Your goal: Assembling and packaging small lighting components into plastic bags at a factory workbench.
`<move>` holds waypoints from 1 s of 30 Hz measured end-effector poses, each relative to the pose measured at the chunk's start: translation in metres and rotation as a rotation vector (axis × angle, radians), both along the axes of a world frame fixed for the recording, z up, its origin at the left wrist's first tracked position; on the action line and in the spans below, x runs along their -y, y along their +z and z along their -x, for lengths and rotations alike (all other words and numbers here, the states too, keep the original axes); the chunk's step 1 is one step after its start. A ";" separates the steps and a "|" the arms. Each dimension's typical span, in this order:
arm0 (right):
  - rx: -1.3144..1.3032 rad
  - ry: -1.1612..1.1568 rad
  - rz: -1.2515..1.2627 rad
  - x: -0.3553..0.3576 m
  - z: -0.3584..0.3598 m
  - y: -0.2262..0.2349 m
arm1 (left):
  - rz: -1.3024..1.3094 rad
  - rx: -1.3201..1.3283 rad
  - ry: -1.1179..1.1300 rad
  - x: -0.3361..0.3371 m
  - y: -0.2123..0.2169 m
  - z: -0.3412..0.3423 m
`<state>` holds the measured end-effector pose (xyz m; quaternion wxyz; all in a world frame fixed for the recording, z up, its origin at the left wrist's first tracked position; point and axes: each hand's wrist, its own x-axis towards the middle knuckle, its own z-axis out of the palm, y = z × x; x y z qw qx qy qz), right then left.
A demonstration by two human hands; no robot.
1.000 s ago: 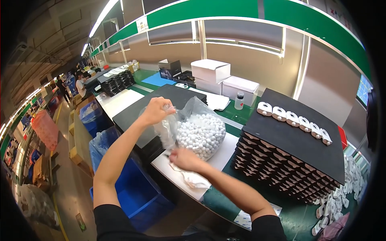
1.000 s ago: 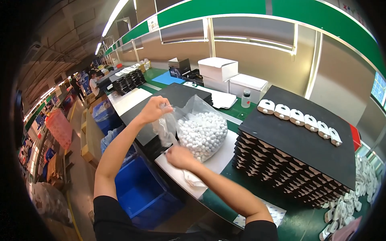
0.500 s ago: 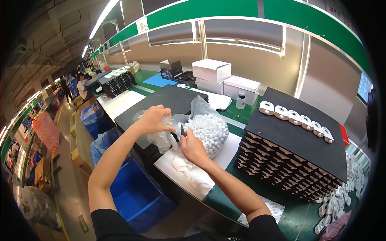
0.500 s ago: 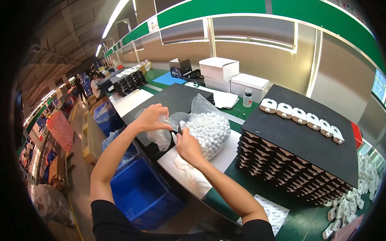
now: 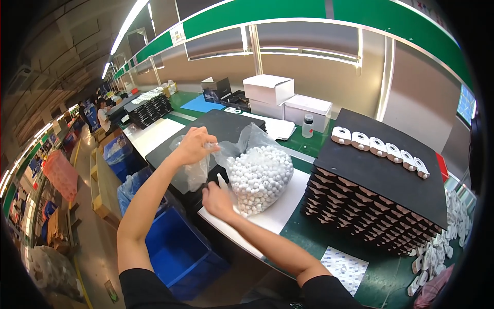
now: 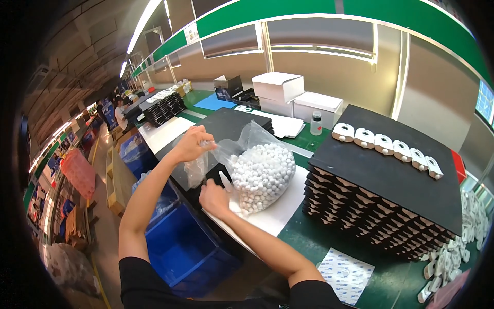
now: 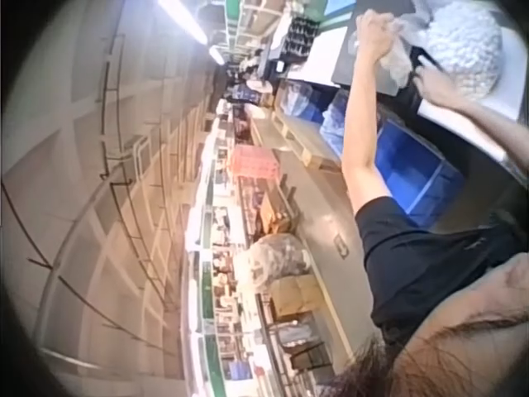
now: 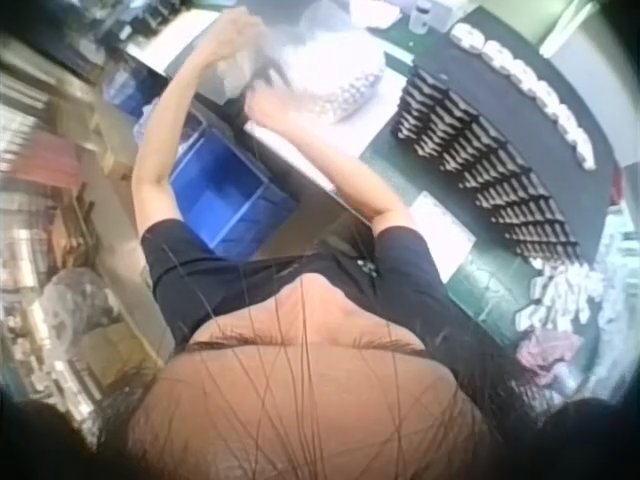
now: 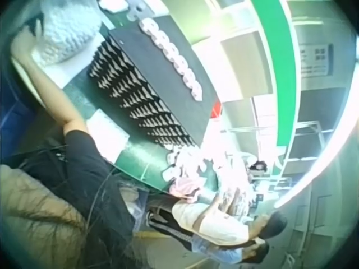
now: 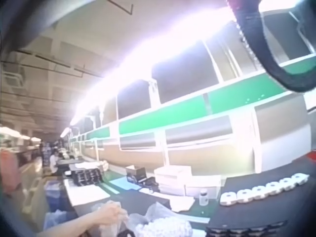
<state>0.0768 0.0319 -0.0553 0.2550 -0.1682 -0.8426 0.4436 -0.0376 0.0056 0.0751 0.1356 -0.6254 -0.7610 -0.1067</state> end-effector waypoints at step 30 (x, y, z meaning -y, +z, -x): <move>-0.257 -0.185 0.098 -0.027 0.025 0.003 | 0.108 0.201 0.332 0.007 0.015 0.021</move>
